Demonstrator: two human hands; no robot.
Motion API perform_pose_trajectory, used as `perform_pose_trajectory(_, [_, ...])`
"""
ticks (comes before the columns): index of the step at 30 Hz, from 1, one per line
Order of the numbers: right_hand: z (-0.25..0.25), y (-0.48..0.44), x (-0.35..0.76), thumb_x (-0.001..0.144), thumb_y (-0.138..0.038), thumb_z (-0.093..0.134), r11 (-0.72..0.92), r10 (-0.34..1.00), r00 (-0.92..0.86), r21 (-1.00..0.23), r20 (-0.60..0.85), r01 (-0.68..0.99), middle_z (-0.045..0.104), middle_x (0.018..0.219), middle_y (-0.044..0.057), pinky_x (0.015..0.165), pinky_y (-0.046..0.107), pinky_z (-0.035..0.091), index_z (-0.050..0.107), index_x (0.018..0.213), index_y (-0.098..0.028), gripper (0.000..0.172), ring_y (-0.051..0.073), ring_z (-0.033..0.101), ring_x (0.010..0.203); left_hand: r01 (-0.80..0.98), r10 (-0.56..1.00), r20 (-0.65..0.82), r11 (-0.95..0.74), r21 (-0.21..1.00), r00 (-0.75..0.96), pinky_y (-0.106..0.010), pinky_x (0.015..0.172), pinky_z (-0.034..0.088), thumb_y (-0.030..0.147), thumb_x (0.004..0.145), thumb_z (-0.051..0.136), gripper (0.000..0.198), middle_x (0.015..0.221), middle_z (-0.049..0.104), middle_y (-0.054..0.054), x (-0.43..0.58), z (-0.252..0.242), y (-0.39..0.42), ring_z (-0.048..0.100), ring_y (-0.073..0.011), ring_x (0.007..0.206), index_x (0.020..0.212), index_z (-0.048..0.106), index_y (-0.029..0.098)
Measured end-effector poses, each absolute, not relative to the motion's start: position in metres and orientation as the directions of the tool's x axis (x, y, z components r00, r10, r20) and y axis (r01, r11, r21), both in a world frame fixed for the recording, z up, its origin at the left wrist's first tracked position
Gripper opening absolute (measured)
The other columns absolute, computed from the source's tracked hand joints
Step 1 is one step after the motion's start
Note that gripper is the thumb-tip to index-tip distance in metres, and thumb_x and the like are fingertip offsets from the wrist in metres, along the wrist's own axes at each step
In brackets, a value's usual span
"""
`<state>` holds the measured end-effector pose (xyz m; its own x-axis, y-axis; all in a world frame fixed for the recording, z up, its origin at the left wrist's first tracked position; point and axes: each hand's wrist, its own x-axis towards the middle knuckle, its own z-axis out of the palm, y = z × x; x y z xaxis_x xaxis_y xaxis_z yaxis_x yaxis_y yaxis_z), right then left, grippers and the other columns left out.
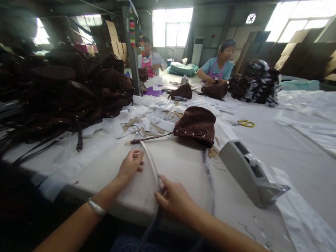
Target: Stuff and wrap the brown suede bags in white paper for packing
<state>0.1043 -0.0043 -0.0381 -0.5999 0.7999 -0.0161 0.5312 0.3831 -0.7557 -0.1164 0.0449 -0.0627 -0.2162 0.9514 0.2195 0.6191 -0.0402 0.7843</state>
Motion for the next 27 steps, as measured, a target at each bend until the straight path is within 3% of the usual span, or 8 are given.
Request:
perform_pose_trajectory(4, [-0.037, -0.01, 0.096, 0.086, -0.031, 0.059, 0.455, 0.756, -0.655, -0.723, 0.005, 0.52, 0.075, 0.089, 0.008, 0.063, 0.024, 0.048, 0.047, 0.141, -0.016, 0.058, 0.019, 0.069, 0.072, 0.615, 0.974, 0.158, -0.025, 0.788, -0.163, -0.028, 0.058, 0.058, 0.041, 0.094, 0.049, 0.041, 0.096, 0.072, -0.013, -0.107, -0.062, 0.065, 0.071, -0.0202, 0.076, 0.121, 0.056, 0.011])
perform_pose_trajectory(7, [-0.029, -0.001, 0.104, 0.09, -0.043, 0.06, 0.53, 0.712, -0.702, -0.671, 0.02, 0.519, 0.076, 0.089, 0.007, 0.068, 0.026, 0.049, 0.059, 0.13, -0.021, 0.045, 0.021, 0.071, 0.079, 0.67, 0.983, 0.179, -0.101, 0.735, -0.049, -0.03, 0.077, 0.057, 0.026, 0.087, 0.057, 0.029, 0.1, 0.074, -0.007, -0.1, -0.056, 0.072, 0.07, -0.0207, 0.087, 0.113, 0.066, 0.016])
perform_pose_trajectory(10, [-0.018, 0.029, 0.127, 0.095, -0.041, 0.055, 0.576, 0.78, -0.608, -0.544, 0.145, 0.61, 0.075, 0.095, 0.007, 0.077, 0.027, 0.05, 0.069, 0.116, -0.023, 0.031, 0.022, 0.071, 0.087, 0.733, 0.976, 0.204, -0.19, 0.653, 0.072, -0.035, 0.091, 0.051, 0.02, 0.085, 0.055, 0.03, 0.108, 0.073, -0.007, -0.1, -0.05, 0.074, 0.068, -0.0232, 0.098, 0.109, 0.071, 0.019])
perform_pose_trajectory(14, [-0.013, 0.079, 0.158, 0.095, -0.028, 0.056, 0.647, 0.76, -0.549, -0.333, 0.346, 0.686, 0.065, 0.124, 0.008, 0.083, 0.027, 0.049, 0.065, 0.123, -0.024, 0.029, 0.02, 0.066, 0.1, 0.769, 0.942, 0.197, -0.335, 0.545, 0.27, -0.032, 0.091, 0.049, 0.021, 0.086, 0.054, 0.028, 0.107, 0.073, -0.003, -0.103, -0.043, 0.079, 0.067, -0.0216, 0.097, 0.104, 0.075, 0.026])
perform_pose_trajectory(17, [-0.017, 0.102, 0.166, 0.091, -0.033, 0.063, 0.733, 0.68, -0.686, -0.206, 0.26, 0.648, 0.066, 0.122, 0.008, 0.082, 0.029, 0.049, 0.067, 0.122, -0.024, 0.032, 0.023, 0.063, 0.105, 0.767, 0.908, 0.177, -0.415, 0.488, 0.379, -0.028, 0.087, 0.05, 0.022, 0.086, 0.055, 0.027, 0.104, 0.074, 0.0, -0.103, -0.04, 0.085, 0.067, -0.0194, 0.094, 0.102, 0.075, 0.03])
perform_pose_trajectory(20, [-0.024, 0.107, 0.162, 0.091, -0.031, 0.063, 0.771, 0.632, -0.762, -0.212, 0.141, 0.601, 0.072, 0.101, 0.009, 0.079, 0.029, 0.048, 0.073, 0.11, -0.022, 0.023, 0.024, 0.064, 0.097, 0.782, 0.898, 0.176, -0.439, 0.443, 0.404, -0.028, 0.085, 0.05, 0.023, 0.087, 0.054, 0.028, 0.103, 0.074, -0.002, -0.1, -0.038, 0.087, 0.067, -0.0198, 0.092, 0.106, 0.074, 0.029])
perform_pose_trajectory(23, [-0.033, 0.106, 0.153, 0.09, -0.024, 0.063, 0.743, 0.66, -0.74, -0.253, 0.13, 0.619, 0.072, 0.094, 0.009, 0.078, 0.028, 0.048, 0.072, 0.112, -0.019, 0.024, 0.021, 0.066, 0.089, 0.793, 0.892, 0.188, -0.451, 0.41, 0.411, -0.029, 0.085, 0.05, 0.025, 0.087, 0.057, 0.028, 0.103, 0.074, -0.004, -0.094, -0.04, 0.086, 0.067, -0.0205, 0.093, 0.109, 0.073, 0.028])
perform_pose_trajectory(27, [-0.041, 0.106, 0.151, 0.083, -0.025, 0.072, 0.661, 0.724, -0.664, -0.465, 0.187, 0.589, 0.073, 0.099, 0.007, 0.079, 0.027, 0.049, 0.064, 0.124, -0.02, 0.042, 0.019, 0.068, 0.086, 0.793, 0.886, 0.185, -0.464, 0.396, 0.426, -0.028, 0.083, 0.05, 0.027, 0.088, 0.058, 0.023, 0.102, 0.074, -0.003, -0.084, -0.044, 0.084, 0.067, -0.0204, 0.093, 0.102, 0.075, 0.027])
